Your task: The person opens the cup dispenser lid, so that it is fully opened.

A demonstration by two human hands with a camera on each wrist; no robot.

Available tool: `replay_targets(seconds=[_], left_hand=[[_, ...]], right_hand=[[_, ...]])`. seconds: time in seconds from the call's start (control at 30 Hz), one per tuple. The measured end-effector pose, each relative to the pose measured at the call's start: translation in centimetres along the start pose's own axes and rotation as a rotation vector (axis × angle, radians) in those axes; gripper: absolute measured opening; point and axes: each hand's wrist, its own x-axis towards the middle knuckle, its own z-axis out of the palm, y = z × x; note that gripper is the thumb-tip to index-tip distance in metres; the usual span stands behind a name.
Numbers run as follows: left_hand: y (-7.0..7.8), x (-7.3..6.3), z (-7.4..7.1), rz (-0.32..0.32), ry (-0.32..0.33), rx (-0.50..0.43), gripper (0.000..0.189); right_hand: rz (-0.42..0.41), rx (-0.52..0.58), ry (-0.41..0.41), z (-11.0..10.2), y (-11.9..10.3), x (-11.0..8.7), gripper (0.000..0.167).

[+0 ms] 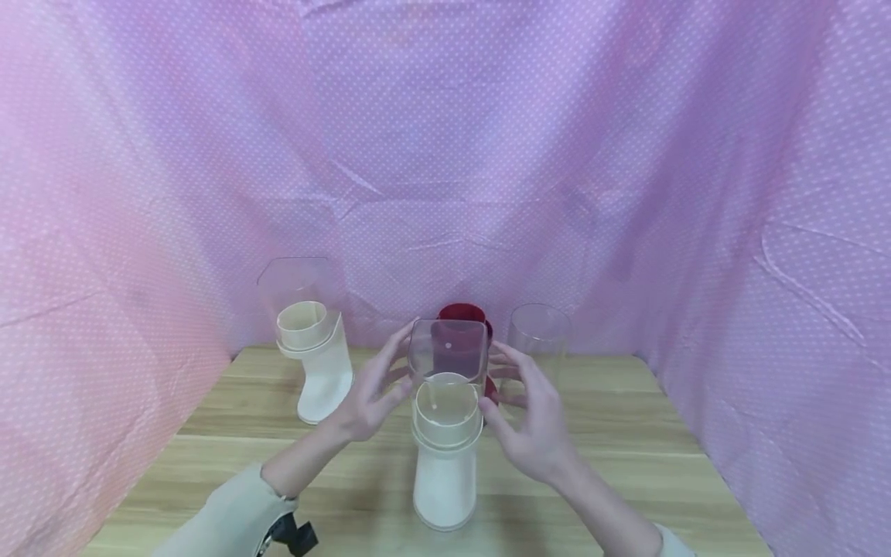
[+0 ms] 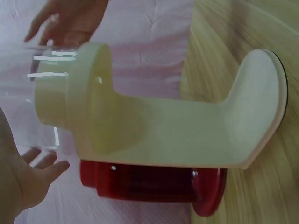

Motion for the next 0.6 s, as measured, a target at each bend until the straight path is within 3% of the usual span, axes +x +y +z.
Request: replay_targets(seconds=[0.13,0.4,0.6], left_hand=[[-1.1,0.3,-0.1,-0.008,-0.063,-0.073,0.072],[-0.3,-0.1,1.1,-0.029,0.031,-0.056,0.079],[-0.3,-0.2,0.8,-0.032,0.055,-0.04,0.073]], right_hand=[[0.075,0.005,-0.031,0.2,-0.3,-0.2,0.055],[0.047,-0.004,-0.016,1.0,-0.2,0.1,0.055],[0.044,0.008,-0.011,1.1,0.2,0.3,0.054]])
